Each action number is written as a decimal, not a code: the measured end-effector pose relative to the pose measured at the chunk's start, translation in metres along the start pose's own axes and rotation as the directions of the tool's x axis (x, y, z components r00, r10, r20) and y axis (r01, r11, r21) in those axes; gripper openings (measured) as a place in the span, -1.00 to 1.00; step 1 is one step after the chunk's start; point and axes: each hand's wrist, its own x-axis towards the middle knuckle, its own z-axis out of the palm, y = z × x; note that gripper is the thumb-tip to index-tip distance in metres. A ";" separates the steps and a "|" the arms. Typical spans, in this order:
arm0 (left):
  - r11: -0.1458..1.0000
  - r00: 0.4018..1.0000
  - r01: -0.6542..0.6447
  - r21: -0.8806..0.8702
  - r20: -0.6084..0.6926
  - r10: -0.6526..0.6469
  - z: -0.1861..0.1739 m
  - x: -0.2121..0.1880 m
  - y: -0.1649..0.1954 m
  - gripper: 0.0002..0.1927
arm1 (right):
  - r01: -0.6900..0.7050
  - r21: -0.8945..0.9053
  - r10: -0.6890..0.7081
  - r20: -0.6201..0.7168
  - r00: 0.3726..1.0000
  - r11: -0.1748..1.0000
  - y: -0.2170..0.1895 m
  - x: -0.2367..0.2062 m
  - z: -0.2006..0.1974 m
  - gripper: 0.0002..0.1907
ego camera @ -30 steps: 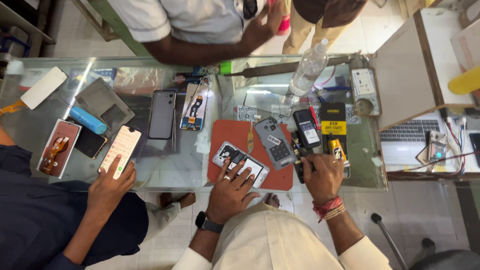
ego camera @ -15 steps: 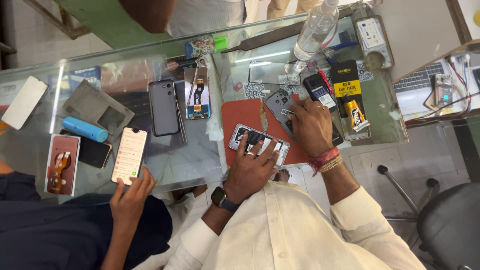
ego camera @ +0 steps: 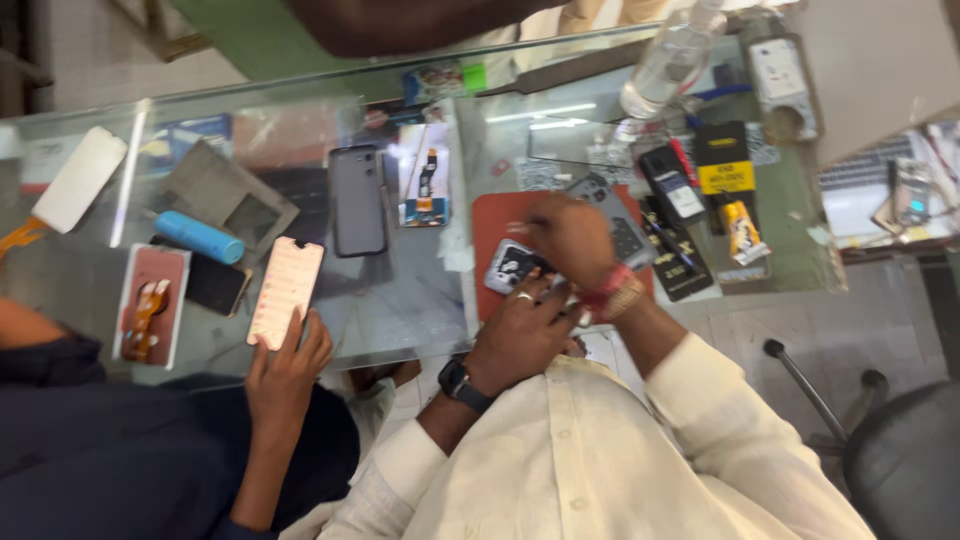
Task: The person uses a small screwdriver to manipulate components inside a disassembled smartphone placed on a red mat. They repeatedly adjust internal parts and occasionally handle the phone's back cover. Another person nearby uses a smartphone and a heat gun on a separate device.
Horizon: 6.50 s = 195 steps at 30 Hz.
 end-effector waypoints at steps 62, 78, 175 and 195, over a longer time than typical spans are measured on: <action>0.408 0.710 0.204 -0.890 -0.152 -0.687 0.097 0.090 0.000 -0.85 | -0.419 0.748 0.685 -0.065 0.726 0.515 0.063 -0.099 -0.037 -0.86; 0.408 0.622 0.217 -0.887 -0.197 -0.758 0.094 0.092 -0.007 -0.83 | -0.301 0.880 0.591 0.029 0.806 0.368 0.069 -0.097 -0.042 -0.81; 0.157 0.653 0.264 -0.952 0.057 -0.755 0.096 0.112 0.006 -0.85 | 0.044 0.007 -0.037 -0.415 0.909 0.999 0.079 -0.097 -0.076 -0.84; -0.047 0.636 0.163 -0.986 0.141 -0.759 0.107 0.089 -0.024 -0.90 | -0.371 0.641 0.575 -0.135 0.807 0.672 0.087 -0.120 -0.041 -0.72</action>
